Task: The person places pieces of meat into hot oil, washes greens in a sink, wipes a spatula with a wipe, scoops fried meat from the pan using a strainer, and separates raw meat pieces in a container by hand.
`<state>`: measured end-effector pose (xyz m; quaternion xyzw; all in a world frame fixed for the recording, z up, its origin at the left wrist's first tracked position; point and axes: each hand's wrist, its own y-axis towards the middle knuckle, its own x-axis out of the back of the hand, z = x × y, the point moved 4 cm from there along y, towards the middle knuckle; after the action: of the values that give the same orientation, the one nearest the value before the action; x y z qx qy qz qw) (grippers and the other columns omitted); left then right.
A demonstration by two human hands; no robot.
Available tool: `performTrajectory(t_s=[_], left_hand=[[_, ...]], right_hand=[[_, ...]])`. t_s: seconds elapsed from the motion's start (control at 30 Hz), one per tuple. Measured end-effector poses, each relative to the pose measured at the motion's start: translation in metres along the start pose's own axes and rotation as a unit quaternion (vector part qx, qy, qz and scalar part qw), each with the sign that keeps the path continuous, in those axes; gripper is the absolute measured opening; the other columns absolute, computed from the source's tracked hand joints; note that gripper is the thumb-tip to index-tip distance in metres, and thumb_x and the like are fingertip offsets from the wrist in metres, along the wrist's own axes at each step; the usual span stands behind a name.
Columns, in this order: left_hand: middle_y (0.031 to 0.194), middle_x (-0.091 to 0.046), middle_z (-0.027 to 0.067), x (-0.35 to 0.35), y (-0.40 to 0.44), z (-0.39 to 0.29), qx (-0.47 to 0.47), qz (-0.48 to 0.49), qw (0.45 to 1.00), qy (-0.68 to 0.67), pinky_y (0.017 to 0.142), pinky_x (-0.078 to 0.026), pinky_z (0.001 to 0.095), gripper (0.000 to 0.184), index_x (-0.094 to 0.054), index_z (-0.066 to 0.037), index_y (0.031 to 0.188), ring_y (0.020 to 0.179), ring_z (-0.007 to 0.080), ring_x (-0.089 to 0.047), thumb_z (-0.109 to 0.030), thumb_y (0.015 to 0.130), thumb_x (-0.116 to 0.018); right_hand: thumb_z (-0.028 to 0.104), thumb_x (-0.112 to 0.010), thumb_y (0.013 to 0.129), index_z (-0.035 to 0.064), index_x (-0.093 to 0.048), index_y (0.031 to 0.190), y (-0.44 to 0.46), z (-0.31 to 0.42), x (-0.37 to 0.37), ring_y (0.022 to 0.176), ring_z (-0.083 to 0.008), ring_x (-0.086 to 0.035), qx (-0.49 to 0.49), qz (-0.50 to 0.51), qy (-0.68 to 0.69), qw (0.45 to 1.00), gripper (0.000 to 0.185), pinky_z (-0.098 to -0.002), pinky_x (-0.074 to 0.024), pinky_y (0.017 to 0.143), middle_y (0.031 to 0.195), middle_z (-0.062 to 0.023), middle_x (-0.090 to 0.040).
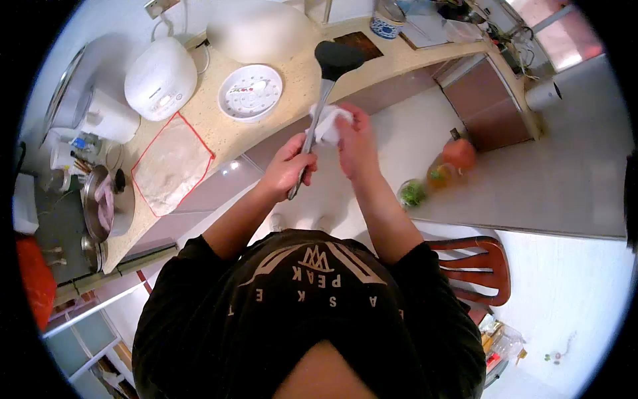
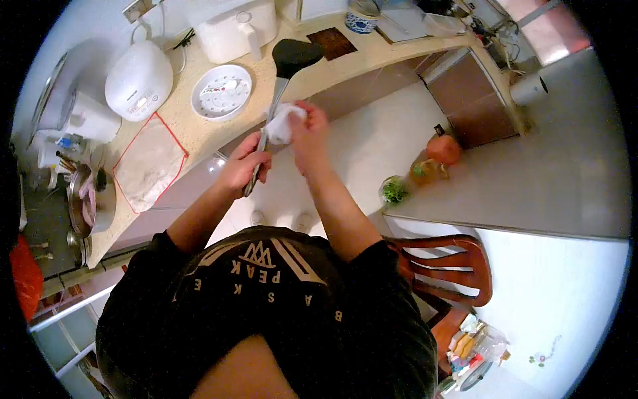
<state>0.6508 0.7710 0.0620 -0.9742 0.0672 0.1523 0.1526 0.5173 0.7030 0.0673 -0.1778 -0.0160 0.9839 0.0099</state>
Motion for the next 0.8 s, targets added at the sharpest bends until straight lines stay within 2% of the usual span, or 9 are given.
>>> performTrajectory(t_s=[0.13, 0.23, 0.27, 0.37, 0.4, 0.6, 0.7, 0.77, 0.8], left_hand=[[0.065, -0.046, 0.0023, -0.001, -0.013, -0.011, 0.016, 0.029, 0.996, 0.084, 0.043, -0.037, 0.0225, 0.039, -0.043, -0.006, 0.125, 0.047, 0.0098, -0.043, -0.009, 0.086, -0.046], [0.065, -0.046, 0.0018, 0.001, -0.016, 0.000, 0.045, 0.044, 0.992, 0.112, 0.043, -0.036, 0.0221, 0.036, -0.044, -0.006, 0.123, 0.047, 0.0093, -0.043, -0.011, 0.088, -0.045], [0.065, -0.046, 0.0016, 0.001, -0.017, 0.004, 0.055, 0.047, 0.990, 0.121, 0.043, -0.036, 0.0220, 0.035, -0.044, -0.006, 0.123, 0.047, 0.0091, -0.043, -0.012, 0.088, -0.044], [0.065, -0.046, 0.0012, -0.006, -0.026, -0.002, 0.041, 0.081, 0.987, 0.131, 0.044, -0.036, 0.0216, 0.032, -0.046, -0.005, 0.120, 0.048, 0.0085, -0.043, -0.013, 0.088, -0.044], [0.065, -0.045, 0.0010, -0.004, -0.027, 0.000, 0.040, 0.081, 0.986, 0.140, 0.045, -0.036, 0.0215, 0.031, -0.046, -0.005, 0.119, 0.048, 0.0083, -0.042, -0.013, 0.088, -0.045], [0.067, -0.044, -0.0001, 0.003, -0.047, 0.001, 0.051, 0.106, 0.971, 0.208, 0.048, -0.037, 0.0214, 0.030, -0.047, -0.005, 0.116, 0.052, 0.0072, -0.043, -0.012, 0.087, -0.047], [0.067, -0.045, 0.0010, 0.003, -0.058, 0.001, 0.063, 0.115, 0.962, 0.238, 0.051, -0.039, 0.0227, 0.031, -0.048, -0.007, 0.117, 0.058, 0.0086, -0.046, -0.014, 0.087, -0.049], [0.068, -0.048, 0.0039, 0.007, -0.063, 0.000, 0.058, 0.112, 0.953, 0.276, 0.054, -0.042, 0.0265, 0.032, -0.048, -0.008, 0.117, 0.063, 0.0129, -0.051, -0.015, 0.086, -0.050], [0.070, -0.050, 0.0061, 0.012, -0.062, 0.000, -0.023, 0.094, 0.936, 0.339, 0.056, -0.043, 0.0294, 0.032, -0.049, -0.009, 0.117, 0.066, 0.0168, -0.053, -0.016, 0.086, -0.051]], right_hand=[[0.006, -0.050, 0.088, 0.0014, -0.045, 0.120, 0.016, 0.051, 0.035, 0.088, -0.0129, -0.057, 0.149, -0.065, 0.034, 0.986, 0.033, -0.0237, -0.0467, 0.074, 0.106, -0.0089, -0.057], [0.006, -0.050, 0.088, 0.0079, -0.046, 0.124, 0.013, 0.080, 0.017, 0.091, -0.0092, -0.055, 0.285, 0.029, -0.330, 0.899, 0.036, -0.0222, -0.0464, 0.074, 0.114, -0.0084, -0.054], [0.010, -0.048, 0.089, 0.0131, -0.049, 0.124, 0.017, 0.071, 0.010, 0.105, -0.0131, -0.052, 0.236, 0.111, -0.369, 0.892, 0.034, -0.0319, -0.0437, 0.084, 0.124, -0.0064, -0.051], [0.022, -0.047, 0.089, 0.0135, -0.049, 0.123, 0.018, 0.051, -0.001, 0.123, -0.0258, -0.040, 0.340, 0.186, -0.620, 0.683, 0.034, -0.0480, -0.0320, 0.098, 0.131, -0.0072, -0.046], [0.029, -0.043, 0.091, 0.0149, -0.049, 0.123, 0.023, 0.045, 0.003, 0.125, -0.0248, -0.038, 0.300, 0.201, -0.601, 0.713, 0.036, -0.0554, -0.0247, 0.099, 0.132, -0.0029, -0.046], [0.026, -0.042, 0.092, 0.0169, -0.049, 0.122, 0.055, 0.023, 0.037, 0.126, -0.0248, -0.036, 0.239, 0.173, -0.539, 0.789, 0.032, -0.0561, -0.0207, 0.101, 0.133, -0.0050, -0.044], [0.026, -0.041, 0.093, 0.0158, -0.049, 0.122, 0.070, 0.016, 0.060, 0.117, -0.0284, -0.046, 0.180, 0.155, -0.528, 0.815, 0.032, -0.0523, -0.0305, 0.096, 0.125, -0.0079, -0.051], [0.025, -0.041, 0.093, 0.0134, -0.050, 0.121, 0.075, 0.020, 0.078, 0.106, -0.0313, -0.052, 0.095, 0.126, -0.587, 0.794, 0.032, -0.0479, -0.0375, 0.090, 0.117, -0.0101, -0.055], [0.025, -0.041, 0.093, 0.0122, -0.050, 0.121, 0.076, 0.024, 0.087, 0.101, -0.0328, -0.055, 0.053, 0.112, -0.614, 0.780, 0.032, -0.0458, -0.0411, 0.086, 0.113, -0.0111, -0.057]])
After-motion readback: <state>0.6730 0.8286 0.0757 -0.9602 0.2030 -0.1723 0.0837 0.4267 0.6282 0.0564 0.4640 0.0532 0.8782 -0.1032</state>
